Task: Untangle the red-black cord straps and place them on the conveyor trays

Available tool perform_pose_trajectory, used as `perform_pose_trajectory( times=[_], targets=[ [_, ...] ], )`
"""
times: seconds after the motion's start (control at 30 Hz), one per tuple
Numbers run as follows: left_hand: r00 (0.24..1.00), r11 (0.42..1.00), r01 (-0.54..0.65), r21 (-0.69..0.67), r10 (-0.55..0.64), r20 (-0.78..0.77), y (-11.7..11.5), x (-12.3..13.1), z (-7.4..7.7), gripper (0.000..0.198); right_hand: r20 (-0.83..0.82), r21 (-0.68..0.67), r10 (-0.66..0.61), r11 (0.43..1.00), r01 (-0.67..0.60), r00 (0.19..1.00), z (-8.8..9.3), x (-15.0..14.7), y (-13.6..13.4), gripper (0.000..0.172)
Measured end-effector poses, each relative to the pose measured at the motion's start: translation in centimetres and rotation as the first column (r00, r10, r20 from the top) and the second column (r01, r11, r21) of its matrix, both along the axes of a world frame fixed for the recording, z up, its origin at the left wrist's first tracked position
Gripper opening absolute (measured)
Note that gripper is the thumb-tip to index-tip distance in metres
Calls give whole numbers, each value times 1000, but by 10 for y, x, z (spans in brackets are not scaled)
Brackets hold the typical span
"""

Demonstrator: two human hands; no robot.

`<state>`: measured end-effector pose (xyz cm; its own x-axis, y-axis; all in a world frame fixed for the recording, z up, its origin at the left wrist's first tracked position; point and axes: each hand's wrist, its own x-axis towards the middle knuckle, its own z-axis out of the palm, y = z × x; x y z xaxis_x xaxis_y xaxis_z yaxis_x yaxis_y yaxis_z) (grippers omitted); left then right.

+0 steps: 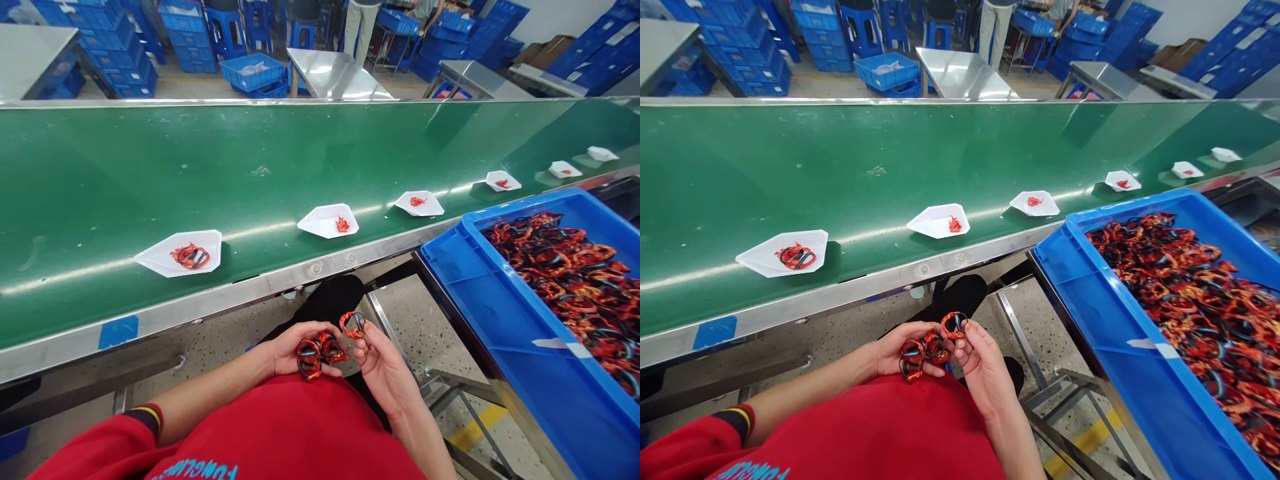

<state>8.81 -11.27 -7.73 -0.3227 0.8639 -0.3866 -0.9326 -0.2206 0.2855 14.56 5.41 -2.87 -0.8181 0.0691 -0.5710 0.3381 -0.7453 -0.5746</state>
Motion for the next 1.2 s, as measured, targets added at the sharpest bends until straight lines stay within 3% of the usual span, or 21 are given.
perform_pose_trajectory(
  times=[0.23, 0.57, 0.73, 0.8, 0.87, 0.93, 1.03, 1.1, 1.2],
  targets=[
    [1000, 1000, 21, -11, -21, -11, 1, -1, 3, 24, 130, -205, -85, 973, 110, 988, -7, -5, 1, 16],
    [1000, 1000, 15, -3, -15, -21, 0, -1, 3, 24, 144, -288, -86, 949, 125, 986, -6, -12, -5, 11],
    [1000, 1000, -2, 1, 2, -16, 0, -2, -1, 24, 136, -233, -66, 968, 97, 989, -3, -19, -8, 13],
    [1000, 1000, -4, 0, 4, -15, 0, -2, -3, 25, 83, -131, -69, 988, 80, 994, 3, -26, -10, 18],
    [1000, 1000, 6, 7, -6, -13, 0, -1, -4, 26, -52, 74, -56, 996, 60, 997, 12, -40, -15, 23],
    [1000, 1000, 16, 16, -16, -3, 1, -1, -4, 26, -229, 366, 3, 927, 83, 974, 23, -60, -22, 22],
    [1000, 999, 15, 31, -15, -11, 1, 0, -3, 26, -400, 719, 162, 666, 199, 902, 39, -99, -38, 22],
    [1000, 999, 15, 37, -14, -24, 0, 0, -2, 27, -431, 823, 285, 514, 243, 856, 47, -124, -49, 24],
    [1000, 998, -2, 58, 3, -25, -1, 0, -2, 27, -452, 873, 444, 398, 282, 774, 55, -145, -59, 23]
  ],
)
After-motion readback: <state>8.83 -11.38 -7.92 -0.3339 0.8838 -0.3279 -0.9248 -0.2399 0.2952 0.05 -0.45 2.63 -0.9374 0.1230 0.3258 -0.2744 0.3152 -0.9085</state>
